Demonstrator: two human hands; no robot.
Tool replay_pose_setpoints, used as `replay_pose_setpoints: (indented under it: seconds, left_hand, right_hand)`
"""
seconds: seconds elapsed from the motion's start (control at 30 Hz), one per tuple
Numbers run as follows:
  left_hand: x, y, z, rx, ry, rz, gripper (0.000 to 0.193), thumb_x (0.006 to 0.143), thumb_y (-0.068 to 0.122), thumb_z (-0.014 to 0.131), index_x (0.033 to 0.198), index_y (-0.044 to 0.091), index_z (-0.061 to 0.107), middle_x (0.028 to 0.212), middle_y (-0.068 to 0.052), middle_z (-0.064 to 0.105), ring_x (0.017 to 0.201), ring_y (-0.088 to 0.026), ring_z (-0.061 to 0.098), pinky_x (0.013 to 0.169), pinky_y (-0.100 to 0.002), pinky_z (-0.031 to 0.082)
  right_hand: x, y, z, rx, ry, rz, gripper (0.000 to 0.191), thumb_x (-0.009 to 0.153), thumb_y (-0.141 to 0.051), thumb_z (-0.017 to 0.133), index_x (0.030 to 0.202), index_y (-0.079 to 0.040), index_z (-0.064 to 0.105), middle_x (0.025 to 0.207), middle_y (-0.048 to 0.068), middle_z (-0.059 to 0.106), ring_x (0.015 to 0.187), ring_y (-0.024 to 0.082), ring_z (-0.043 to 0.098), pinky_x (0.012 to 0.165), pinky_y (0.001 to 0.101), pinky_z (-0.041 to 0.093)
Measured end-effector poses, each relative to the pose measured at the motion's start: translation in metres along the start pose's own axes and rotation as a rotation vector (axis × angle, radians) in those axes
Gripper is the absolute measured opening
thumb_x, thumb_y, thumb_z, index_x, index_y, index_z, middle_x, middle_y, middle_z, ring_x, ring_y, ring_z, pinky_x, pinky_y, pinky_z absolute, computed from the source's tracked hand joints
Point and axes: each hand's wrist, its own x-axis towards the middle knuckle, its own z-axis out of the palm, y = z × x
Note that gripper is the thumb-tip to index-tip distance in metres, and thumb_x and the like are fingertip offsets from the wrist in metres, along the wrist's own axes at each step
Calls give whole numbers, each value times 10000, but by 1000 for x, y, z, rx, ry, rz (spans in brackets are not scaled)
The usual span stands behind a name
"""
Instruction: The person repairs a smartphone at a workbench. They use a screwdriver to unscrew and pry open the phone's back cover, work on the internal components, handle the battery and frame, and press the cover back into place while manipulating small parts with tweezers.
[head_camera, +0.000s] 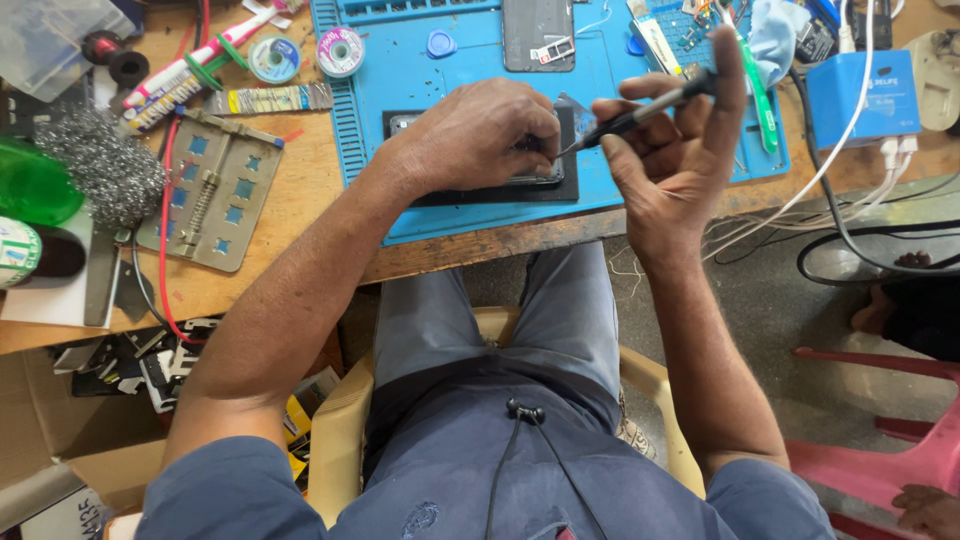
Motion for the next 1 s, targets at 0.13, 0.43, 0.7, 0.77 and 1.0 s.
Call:
replay_pose_setpoints:
  seconds: [0.13,0.43,0.7,0.77,1.0]
  left_hand:
    - [-10,-16,-22,200,165,7,58,885,163,813,906,121,778,942,-55,713,939,-305,681,796,-457,545]
    - [-35,-49,-75,445,203,-327,54,744,134,838,780,147,801,841,-67,743,805,-298,729,728,-460,570]
    - [-42,-66,-64,450,195,-310,126,801,85,819,896,166,835,892,-84,750,837,-305,730,740,-459,570]
    - [-41,-63,-61,462,198,-276,81,823,142,846,903,152,835,872,-87,745,822,-323,716,697,-478,549]
    - [-22,-32,-50,315,131,-140,179,875,272,862,956,126,799,954,-74,725,898,-294,703,768,-443,555]
  right_hand:
    - [1,7,-2,153,225,56,964,1116,239,657,1677,-265,56,1293,144,582,1159,229,665,1059,350,554]
    - [5,24,-1,246,337,144,982,1060,226,665,1720,-190,67,1313,142,586,1135,224,671,1071,339,552]
    - [0,33,-5,212,347,151,962,1082,230,700,1690,-186,80,1307,137,583,1113,209,670,1044,320,548]
    - [-2,34,-7,157,322,119,941,1085,202,698,1681,-194,86,1318,145,595,1113,208,676,1029,316,550]
    - [-2,36,-4,-84,135,-88,817,1193,108,714,1679,-236,153,1397,173,626,1163,221,706,984,292,591]
